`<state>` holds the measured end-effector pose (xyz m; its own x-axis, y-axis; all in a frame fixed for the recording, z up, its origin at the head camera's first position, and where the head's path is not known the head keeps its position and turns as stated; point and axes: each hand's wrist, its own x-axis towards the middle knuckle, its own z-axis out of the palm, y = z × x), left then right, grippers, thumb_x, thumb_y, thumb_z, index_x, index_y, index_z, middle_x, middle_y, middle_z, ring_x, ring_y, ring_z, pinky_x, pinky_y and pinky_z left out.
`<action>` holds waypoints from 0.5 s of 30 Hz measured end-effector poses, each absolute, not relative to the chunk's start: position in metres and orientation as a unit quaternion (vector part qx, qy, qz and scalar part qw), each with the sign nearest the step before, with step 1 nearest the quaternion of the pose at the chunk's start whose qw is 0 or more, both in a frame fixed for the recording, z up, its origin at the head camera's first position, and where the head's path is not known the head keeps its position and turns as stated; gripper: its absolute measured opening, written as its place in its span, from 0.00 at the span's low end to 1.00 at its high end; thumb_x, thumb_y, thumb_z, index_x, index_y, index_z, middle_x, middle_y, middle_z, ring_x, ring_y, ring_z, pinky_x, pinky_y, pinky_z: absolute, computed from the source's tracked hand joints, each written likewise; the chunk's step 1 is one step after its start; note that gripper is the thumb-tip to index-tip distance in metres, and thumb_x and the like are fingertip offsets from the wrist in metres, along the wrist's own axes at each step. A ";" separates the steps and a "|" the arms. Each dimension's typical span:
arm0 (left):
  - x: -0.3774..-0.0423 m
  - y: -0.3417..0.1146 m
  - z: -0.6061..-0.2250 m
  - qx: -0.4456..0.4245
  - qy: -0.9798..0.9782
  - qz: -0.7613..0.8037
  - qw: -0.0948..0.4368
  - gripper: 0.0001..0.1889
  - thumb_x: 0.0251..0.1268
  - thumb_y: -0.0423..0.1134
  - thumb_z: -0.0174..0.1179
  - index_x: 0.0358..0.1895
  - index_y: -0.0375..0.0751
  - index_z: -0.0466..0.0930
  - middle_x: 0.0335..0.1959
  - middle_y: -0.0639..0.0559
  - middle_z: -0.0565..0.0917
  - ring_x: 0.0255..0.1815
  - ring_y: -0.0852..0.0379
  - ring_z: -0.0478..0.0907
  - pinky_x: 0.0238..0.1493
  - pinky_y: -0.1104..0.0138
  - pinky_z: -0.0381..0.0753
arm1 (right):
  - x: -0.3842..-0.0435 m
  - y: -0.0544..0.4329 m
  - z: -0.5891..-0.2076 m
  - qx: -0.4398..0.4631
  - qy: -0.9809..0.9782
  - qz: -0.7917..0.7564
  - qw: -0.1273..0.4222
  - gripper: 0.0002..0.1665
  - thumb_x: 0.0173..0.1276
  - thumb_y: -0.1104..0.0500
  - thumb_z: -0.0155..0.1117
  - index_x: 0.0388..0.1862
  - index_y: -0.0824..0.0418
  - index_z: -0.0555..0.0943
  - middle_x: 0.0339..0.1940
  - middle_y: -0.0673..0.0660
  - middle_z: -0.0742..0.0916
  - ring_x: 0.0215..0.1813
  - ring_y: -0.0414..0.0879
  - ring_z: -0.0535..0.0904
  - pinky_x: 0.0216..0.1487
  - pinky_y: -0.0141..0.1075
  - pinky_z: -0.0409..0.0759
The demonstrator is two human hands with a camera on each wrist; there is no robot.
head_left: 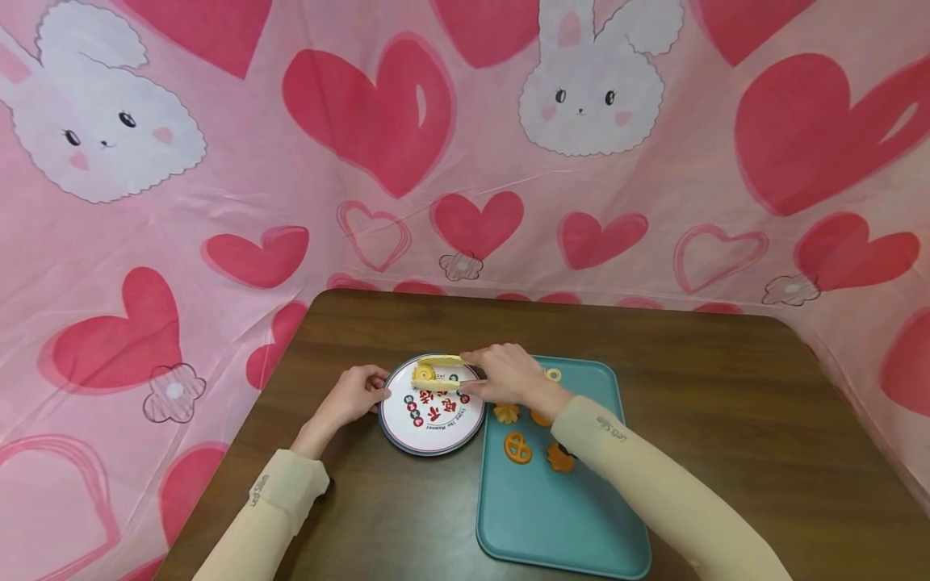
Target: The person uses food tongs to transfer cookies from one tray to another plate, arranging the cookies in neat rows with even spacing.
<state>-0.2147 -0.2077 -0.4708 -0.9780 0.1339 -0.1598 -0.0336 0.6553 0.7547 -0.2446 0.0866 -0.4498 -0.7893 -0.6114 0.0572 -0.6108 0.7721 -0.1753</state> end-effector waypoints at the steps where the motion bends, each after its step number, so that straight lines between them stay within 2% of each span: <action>1: -0.215 -0.208 -0.471 0.027 0.904 0.413 0.102 0.15 0.64 0.27 0.65 0.53 0.27 0.80 0.35 0.43 0.79 0.29 0.54 0.78 0.29 0.64 0.85 | -0.244 0.086 -0.449 -0.324 0.941 -0.095 0.003 0.37 0.64 0.34 0.66 0.67 0.50 0.79 0.57 0.51 0.86 0.18 0.39 0.68 0.23 0.32 0.71; 4: -0.215 -0.208 -0.470 0.023 0.904 0.413 0.105 0.15 0.64 0.28 0.65 0.53 0.28 0.80 0.35 0.43 0.79 0.30 0.54 0.77 0.30 0.63 0.85 | -0.244 0.086 -0.449 -0.321 0.942 -0.097 0.004 0.37 0.64 0.34 0.66 0.67 0.50 0.79 0.58 0.51 0.86 0.18 0.40 0.69 0.22 0.33 0.71; 6: -0.215 -0.208 -0.470 0.023 0.905 0.412 0.106 0.15 0.65 0.28 0.65 0.53 0.28 0.80 0.35 0.43 0.79 0.30 0.54 0.77 0.30 0.64 0.85 | -0.244 0.086 -0.448 -0.319 0.943 -0.094 0.003 0.37 0.63 0.34 0.66 0.67 0.50 0.79 0.58 0.51 0.85 0.21 0.41 0.74 0.24 0.34 0.73; 9: -0.215 -0.208 -0.471 0.024 0.904 0.413 0.106 0.15 0.64 0.28 0.65 0.53 0.27 0.80 0.35 0.43 0.79 0.30 0.54 0.78 0.30 0.64 0.86 | -0.244 0.085 -0.448 -0.317 0.945 -0.086 0.000 0.38 0.62 0.33 0.66 0.67 0.50 0.78 0.59 0.50 0.85 0.34 0.44 0.83 0.34 0.36 0.80; 12: -0.215 -0.207 -0.471 0.023 0.903 0.416 0.104 0.15 0.64 0.27 0.65 0.52 0.27 0.80 0.35 0.43 0.79 0.30 0.54 0.78 0.30 0.64 0.86 | -0.243 0.084 -0.447 -0.315 0.946 -0.082 -0.001 0.40 0.61 0.32 0.67 0.68 0.50 0.78 0.60 0.50 0.84 0.49 0.46 0.84 0.45 0.39 0.82; 15: -0.215 -0.207 -0.473 0.025 0.902 0.418 0.103 0.14 0.64 0.27 0.65 0.52 0.27 0.80 0.35 0.43 0.79 0.30 0.54 0.78 0.30 0.64 0.86 | -0.242 0.085 -0.445 -0.311 0.947 -0.083 0.001 0.42 0.59 0.32 0.68 0.69 0.51 0.77 0.61 0.51 0.83 0.53 0.48 0.83 0.48 0.40 0.82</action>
<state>-0.2149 -0.2075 -0.4729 -0.9775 0.1312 -0.1649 -0.0408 0.6501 0.7588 -0.2420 0.0847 -0.4454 -0.8060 -0.5898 0.0497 -0.5895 0.7922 -0.1579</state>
